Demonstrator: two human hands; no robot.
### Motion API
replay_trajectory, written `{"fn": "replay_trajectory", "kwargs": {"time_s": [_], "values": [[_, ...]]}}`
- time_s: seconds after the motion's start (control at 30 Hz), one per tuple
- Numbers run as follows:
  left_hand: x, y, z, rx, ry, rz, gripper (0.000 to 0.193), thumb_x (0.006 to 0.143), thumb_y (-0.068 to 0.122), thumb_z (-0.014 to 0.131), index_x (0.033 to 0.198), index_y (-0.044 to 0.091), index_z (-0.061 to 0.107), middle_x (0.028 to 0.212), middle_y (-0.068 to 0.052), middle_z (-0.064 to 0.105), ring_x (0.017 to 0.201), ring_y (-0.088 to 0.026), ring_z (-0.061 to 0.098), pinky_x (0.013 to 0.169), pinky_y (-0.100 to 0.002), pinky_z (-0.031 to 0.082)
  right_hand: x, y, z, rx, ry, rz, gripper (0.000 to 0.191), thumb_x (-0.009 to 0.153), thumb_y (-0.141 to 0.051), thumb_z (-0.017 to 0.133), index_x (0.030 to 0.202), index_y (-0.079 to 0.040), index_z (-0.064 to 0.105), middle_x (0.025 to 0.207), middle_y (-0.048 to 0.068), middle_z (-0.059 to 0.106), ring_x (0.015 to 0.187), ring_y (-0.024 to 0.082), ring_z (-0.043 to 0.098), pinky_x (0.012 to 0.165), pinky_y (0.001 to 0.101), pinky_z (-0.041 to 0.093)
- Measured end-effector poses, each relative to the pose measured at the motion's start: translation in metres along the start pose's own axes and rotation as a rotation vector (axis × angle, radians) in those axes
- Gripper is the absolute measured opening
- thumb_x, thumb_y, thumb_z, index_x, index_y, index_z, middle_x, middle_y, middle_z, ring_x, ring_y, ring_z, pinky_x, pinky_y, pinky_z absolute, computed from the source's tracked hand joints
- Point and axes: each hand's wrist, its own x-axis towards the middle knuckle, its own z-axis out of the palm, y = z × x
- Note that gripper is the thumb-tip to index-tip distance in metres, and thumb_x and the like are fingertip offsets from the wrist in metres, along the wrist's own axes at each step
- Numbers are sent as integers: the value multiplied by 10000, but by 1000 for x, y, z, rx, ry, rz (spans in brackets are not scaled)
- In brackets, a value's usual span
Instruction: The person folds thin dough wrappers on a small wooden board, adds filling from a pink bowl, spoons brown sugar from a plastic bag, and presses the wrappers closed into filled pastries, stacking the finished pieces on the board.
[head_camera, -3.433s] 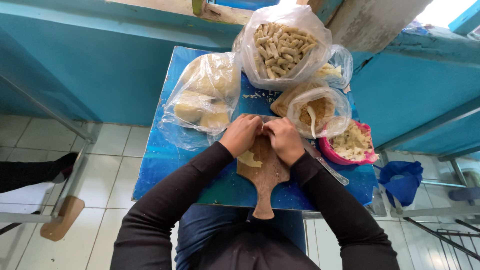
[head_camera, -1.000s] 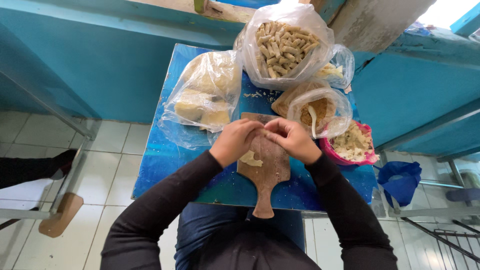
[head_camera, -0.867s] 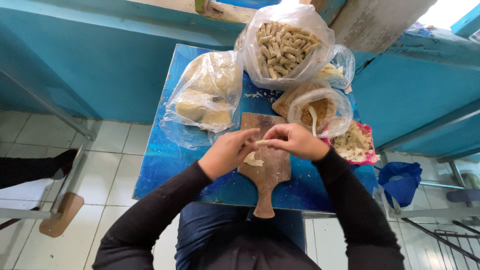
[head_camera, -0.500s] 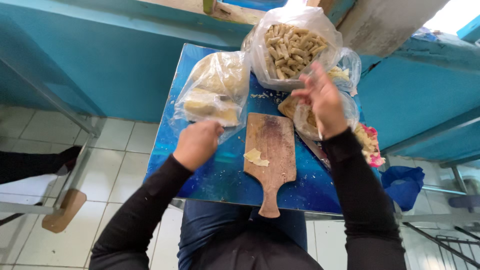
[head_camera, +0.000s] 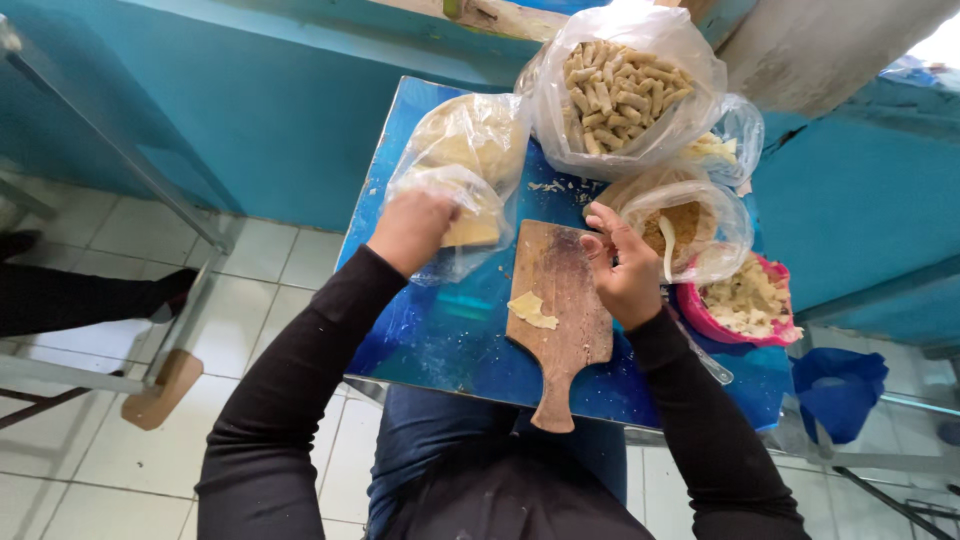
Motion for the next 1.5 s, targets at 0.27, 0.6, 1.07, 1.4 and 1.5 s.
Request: {"fn": "replay_trajectory", "kwargs": {"time_s": [0.27,0.6,1.07,1.4,1.5], "values": [[-4,17,-6,68,-12,57,78,814,183,694,777,116,713,865,-97,725,851,-330,701,720,-464,543,-1,9,6,-25,-23,-10,402,1009,-196,702,1382,-69,624,1158,132,755,861,174,721,751,291,566],[1,12,-4,-145,-10,-109,318,989,248,606,770,47,719,771,-215,674,740,-402,675,734,-522,535,1,3,6,-1,-56,-42,406,991,-188,709,1373,-79,628,1136,150,746,943,236,751,767,316,579],[-14,90,-22,-571,65,-156,191,913,222,615,887,33,619,783,-168,678,713,-342,683,664,-444,541,2,5,14,614,-432,367,311,1127,-300,630,1106,4,695,933,68,695,827,137,632,753,295,522],[6,113,59,-591,125,228,145,962,167,693,1055,56,707,1114,-119,711,1107,-336,611,968,-442,496,9,4,6,1315,-435,701,388,1153,-352,450,1311,-19,573,1164,95,668,987,187,673,872,340,539],[7,104,63,-549,389,129,305,962,190,704,1191,-4,654,1248,-190,646,1187,-360,599,1023,-417,476,8,8,0,1117,-482,713,358,1099,-310,464,1305,-42,583,1150,88,679,933,186,689,802,333,549]]}}
